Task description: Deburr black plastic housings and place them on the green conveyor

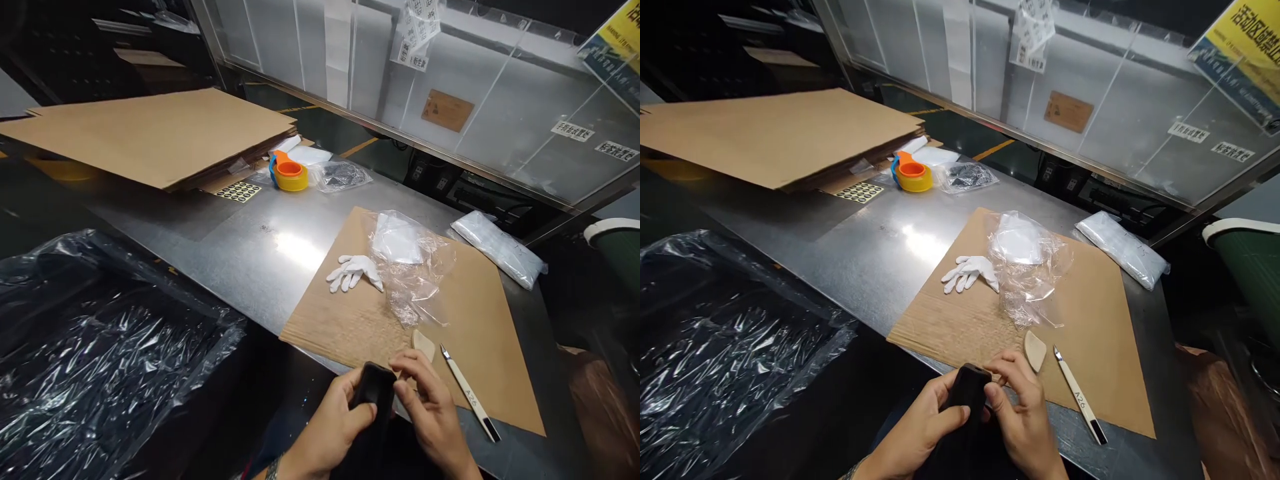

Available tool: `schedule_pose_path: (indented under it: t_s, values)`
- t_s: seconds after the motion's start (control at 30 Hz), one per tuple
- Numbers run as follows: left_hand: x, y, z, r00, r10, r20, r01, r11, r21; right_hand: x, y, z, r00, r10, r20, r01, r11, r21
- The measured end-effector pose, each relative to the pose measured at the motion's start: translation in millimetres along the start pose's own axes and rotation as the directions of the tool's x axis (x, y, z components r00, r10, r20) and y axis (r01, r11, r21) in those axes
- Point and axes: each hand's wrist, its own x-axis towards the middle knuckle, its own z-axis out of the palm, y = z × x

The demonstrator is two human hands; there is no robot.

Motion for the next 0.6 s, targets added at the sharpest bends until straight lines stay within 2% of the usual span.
schedule_pose_path:
  t_s: [0.07, 0.17, 0.4, 0.6]
  values:
    - [-2.7, 3.7, 1.9, 0.998, -0.020, 0.057, 0.019, 1.000, 0.024, -2.1, -13.5, 0.0, 0.996, 0.028, 0.087, -0.040, 0.988, 0.150]
    - [-6.5, 5.1, 2.5, 0.992, -0.056, 0.112, 0.049, 0.997, 0.064, -1.7, -17.8, -2.8, 0.988, 0.068, 0.139, -0.100, 0.965, 0.242]
    - [-9.8, 2.5, 1.9, 0.983, -0.123, 0.139, 0.104, 0.985, 0.139, -5.5, -12.1, -5.9, 0.984, 0.093, 0.154, -0.138, 0.939, 0.314]
    - [-6.5, -1.3, 4.3, 0.984, -0.144, 0.109, 0.133, 0.986, 0.101, -9.3, -9.0, -5.7, 0.981, 0.120, 0.150, -0.166, 0.924, 0.346]
